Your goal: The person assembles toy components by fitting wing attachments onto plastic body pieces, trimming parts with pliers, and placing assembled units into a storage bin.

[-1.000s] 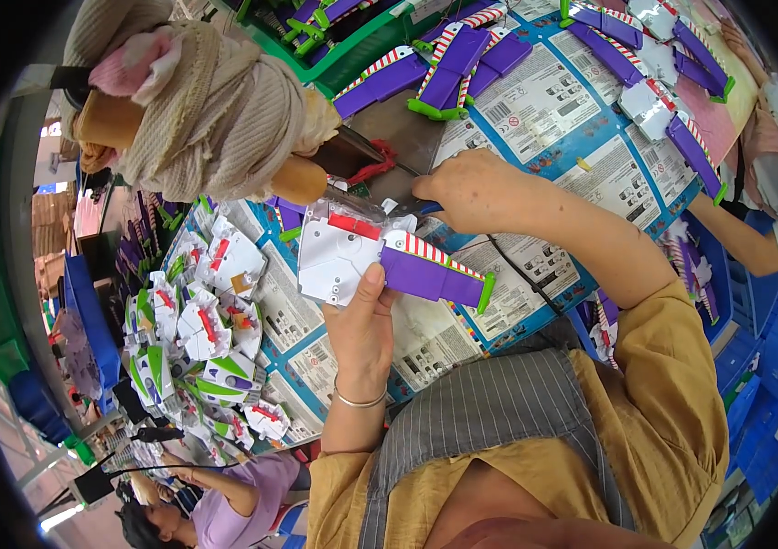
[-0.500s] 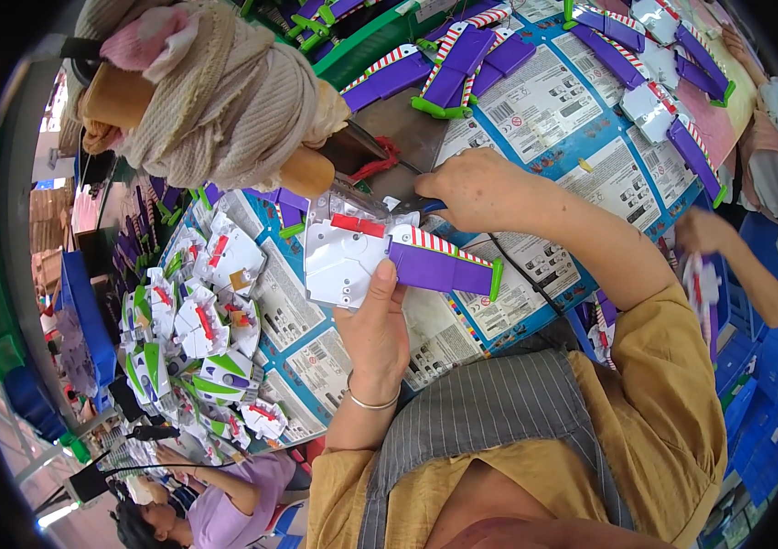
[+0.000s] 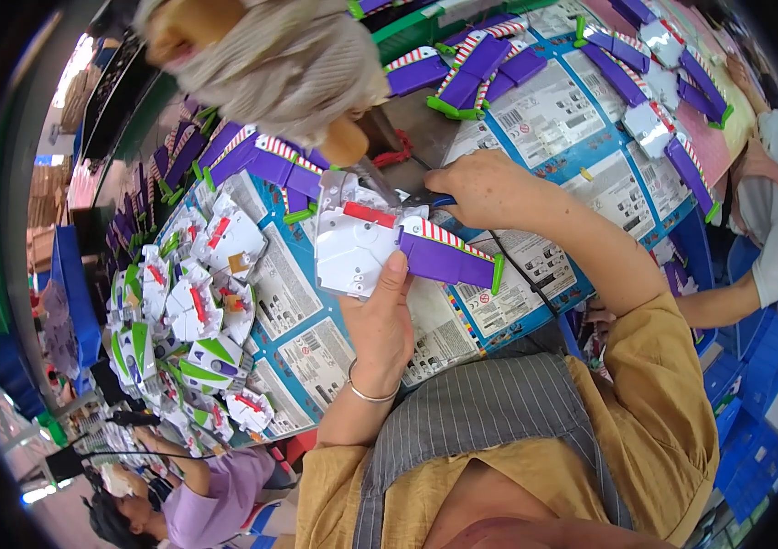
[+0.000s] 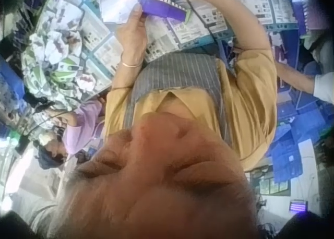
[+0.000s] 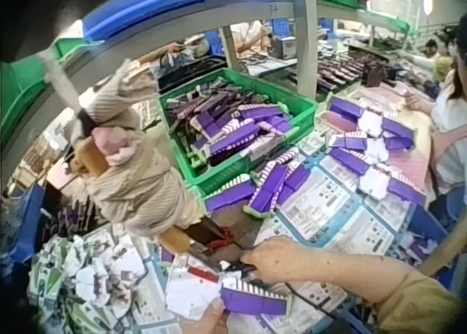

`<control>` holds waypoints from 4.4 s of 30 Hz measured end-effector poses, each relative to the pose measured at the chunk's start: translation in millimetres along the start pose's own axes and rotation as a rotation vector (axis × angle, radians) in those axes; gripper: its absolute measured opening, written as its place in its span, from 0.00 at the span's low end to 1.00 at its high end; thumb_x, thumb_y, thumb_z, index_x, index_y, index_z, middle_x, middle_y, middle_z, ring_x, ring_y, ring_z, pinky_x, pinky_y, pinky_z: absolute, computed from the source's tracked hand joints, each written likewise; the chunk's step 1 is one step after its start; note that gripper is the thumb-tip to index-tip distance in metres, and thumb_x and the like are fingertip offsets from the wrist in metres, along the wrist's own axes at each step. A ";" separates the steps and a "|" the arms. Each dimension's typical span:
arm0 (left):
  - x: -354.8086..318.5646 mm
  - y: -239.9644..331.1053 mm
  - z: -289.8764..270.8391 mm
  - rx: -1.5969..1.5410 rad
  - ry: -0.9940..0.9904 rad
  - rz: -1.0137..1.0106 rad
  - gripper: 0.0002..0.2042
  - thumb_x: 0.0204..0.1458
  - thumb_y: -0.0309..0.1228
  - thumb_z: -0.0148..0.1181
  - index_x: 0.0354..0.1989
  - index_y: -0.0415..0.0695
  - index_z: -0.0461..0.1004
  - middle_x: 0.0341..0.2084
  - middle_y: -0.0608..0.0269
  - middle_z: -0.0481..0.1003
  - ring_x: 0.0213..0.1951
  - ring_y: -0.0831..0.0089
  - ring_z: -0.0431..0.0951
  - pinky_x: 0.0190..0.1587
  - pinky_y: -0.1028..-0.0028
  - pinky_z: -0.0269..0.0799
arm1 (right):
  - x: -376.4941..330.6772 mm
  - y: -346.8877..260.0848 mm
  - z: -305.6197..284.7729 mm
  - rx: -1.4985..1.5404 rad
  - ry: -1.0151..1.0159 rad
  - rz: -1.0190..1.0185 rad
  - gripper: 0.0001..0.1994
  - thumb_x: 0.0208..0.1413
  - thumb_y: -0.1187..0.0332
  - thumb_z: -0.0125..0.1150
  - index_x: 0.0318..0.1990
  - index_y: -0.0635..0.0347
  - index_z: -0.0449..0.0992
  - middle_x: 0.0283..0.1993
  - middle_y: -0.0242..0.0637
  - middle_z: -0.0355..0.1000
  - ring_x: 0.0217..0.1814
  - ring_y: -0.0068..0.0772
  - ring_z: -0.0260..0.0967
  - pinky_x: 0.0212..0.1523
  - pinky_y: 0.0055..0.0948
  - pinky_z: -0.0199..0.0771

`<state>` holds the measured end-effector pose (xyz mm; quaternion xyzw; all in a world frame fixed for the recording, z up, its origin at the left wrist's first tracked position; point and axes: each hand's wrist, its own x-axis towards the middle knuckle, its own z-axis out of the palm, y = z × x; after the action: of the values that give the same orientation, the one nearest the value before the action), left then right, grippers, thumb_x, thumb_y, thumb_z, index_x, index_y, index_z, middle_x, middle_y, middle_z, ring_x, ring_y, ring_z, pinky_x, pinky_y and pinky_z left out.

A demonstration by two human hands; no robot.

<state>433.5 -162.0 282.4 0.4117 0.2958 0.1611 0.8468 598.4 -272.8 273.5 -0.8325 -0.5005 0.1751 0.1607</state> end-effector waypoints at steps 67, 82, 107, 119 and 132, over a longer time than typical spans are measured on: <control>-39.7 35.5 -88.6 1.548 -0.396 0.360 0.09 0.44 0.33 0.63 0.31 0.42 0.75 0.20 0.60 0.70 0.24 0.63 0.72 0.27 0.70 0.66 | -49.5 -47.4 21.9 0.342 -0.384 -0.104 0.15 0.45 0.68 0.56 0.43 0.54 0.71 0.31 0.47 0.73 0.36 0.48 0.72 0.36 0.44 0.69; -59.8 -19.2 -71.6 -0.179 -0.089 -0.388 0.21 0.59 0.41 0.44 0.57 0.42 0.59 0.52 0.57 0.66 0.55 0.62 0.66 0.58 0.60 0.61 | -76.4 -56.7 5.3 0.251 -0.157 -0.102 0.18 0.45 0.69 0.60 0.47 0.53 0.69 0.40 0.41 0.73 0.41 0.44 0.70 0.42 0.39 0.68; -18.3 -9.2 -53.7 -0.199 -0.038 -0.316 0.16 0.55 0.35 0.54 0.50 0.43 0.67 0.46 0.60 0.72 0.48 0.66 0.73 0.52 0.64 0.68 | -31.3 -33.7 -1.1 -0.209 -0.028 -0.183 0.07 0.42 0.73 0.53 0.32 0.59 0.73 0.22 0.43 0.72 0.28 0.43 0.73 0.30 0.39 0.70; 22.5 13.8 -18.4 -0.246 -0.138 -0.355 0.22 0.58 0.45 0.45 0.55 0.42 0.61 0.50 0.54 0.69 0.52 0.59 0.70 0.54 0.58 0.66 | -12.8 -0.6 -5.0 -0.008 -0.072 0.044 0.12 0.44 0.65 0.55 0.37 0.59 0.74 0.27 0.48 0.73 0.33 0.48 0.73 0.35 0.41 0.72; 21.1 15.1 -12.8 -0.216 -0.136 -0.333 0.23 0.58 0.44 0.47 0.56 0.42 0.61 0.51 0.53 0.68 0.52 0.58 0.70 0.54 0.58 0.66 | -13.1 1.8 -12.4 0.063 -0.149 0.046 0.15 0.43 0.72 0.53 0.41 0.59 0.74 0.29 0.49 0.73 0.35 0.50 0.72 0.38 0.42 0.71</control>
<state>441.2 -134.2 280.3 0.2737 0.2831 0.0216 0.9190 599.7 -286.4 285.4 -0.8230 -0.4860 0.2557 0.1451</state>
